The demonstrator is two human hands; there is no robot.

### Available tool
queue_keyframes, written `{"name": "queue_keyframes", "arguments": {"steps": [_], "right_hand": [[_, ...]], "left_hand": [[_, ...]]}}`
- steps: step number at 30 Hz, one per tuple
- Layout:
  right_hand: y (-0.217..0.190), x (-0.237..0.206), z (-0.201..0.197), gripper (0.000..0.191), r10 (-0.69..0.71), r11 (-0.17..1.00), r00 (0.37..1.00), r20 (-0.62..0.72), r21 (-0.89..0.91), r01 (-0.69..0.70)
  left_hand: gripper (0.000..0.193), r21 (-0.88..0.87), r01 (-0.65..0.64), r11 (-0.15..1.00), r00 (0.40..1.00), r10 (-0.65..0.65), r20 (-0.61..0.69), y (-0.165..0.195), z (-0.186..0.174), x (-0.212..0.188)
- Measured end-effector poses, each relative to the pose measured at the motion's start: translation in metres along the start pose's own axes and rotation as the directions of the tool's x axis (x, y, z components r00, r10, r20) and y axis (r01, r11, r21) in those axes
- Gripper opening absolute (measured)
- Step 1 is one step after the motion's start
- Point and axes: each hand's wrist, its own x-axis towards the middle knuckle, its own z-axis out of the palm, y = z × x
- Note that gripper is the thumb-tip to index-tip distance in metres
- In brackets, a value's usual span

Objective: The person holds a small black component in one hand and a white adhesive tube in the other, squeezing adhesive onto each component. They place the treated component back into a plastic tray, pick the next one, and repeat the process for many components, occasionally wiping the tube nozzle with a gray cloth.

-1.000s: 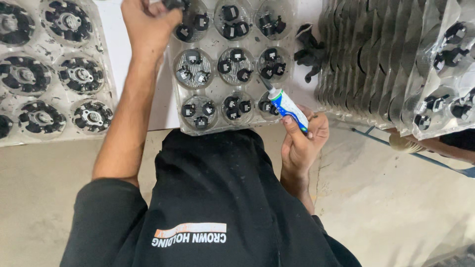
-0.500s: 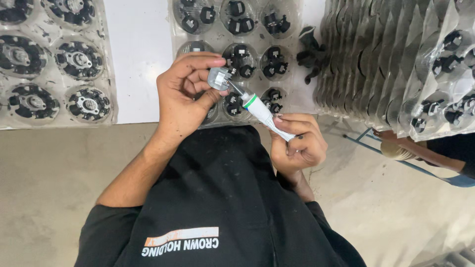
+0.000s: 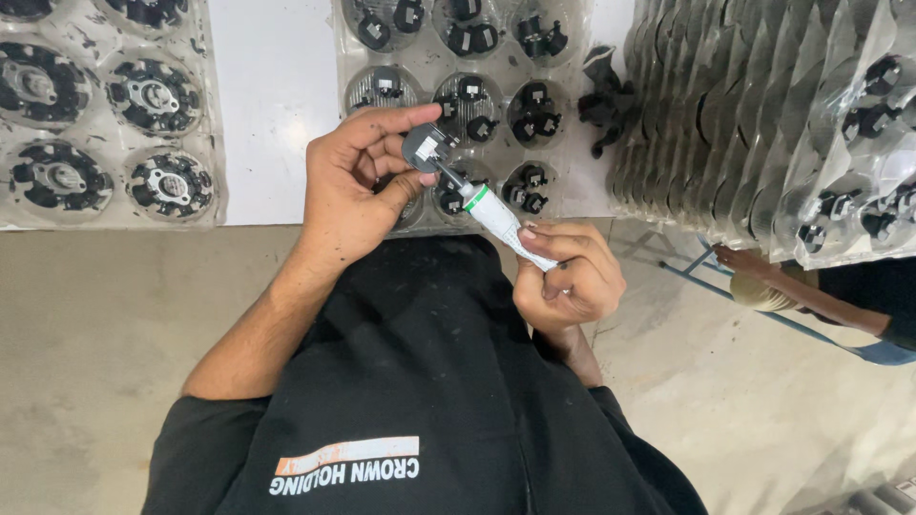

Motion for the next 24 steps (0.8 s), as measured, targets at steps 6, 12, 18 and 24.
{"name": "queue_keyframes", "arguments": {"steps": [6,12,18,24], "right_hand": [[0.001,-0.004,0.0,0.053,0.028,0.999,1.0,-0.006,0.038,-0.028],[-0.002,-0.009,0.001,0.054,0.057,0.998,0.998,-0.023,0.001,-0.057],[-0.001,-0.012,0.001,0.055,0.052,0.999,0.998,-0.017,0.012,-0.052],[0.0,-0.014,0.002,0.053,0.04,0.999,0.999,-0.01,0.019,-0.04]], "left_hand": [[0.053,-0.003,0.028,1.0,0.999,-0.027,0.039,0.001,-0.001,-0.003],[0.052,0.013,0.059,0.998,0.998,-0.06,0.037,0.002,-0.002,-0.005],[0.051,-0.014,0.064,0.998,0.997,-0.064,0.043,0.001,-0.003,-0.006],[0.052,-0.009,0.066,0.998,0.997,-0.066,0.031,-0.003,-0.006,-0.006]]}}
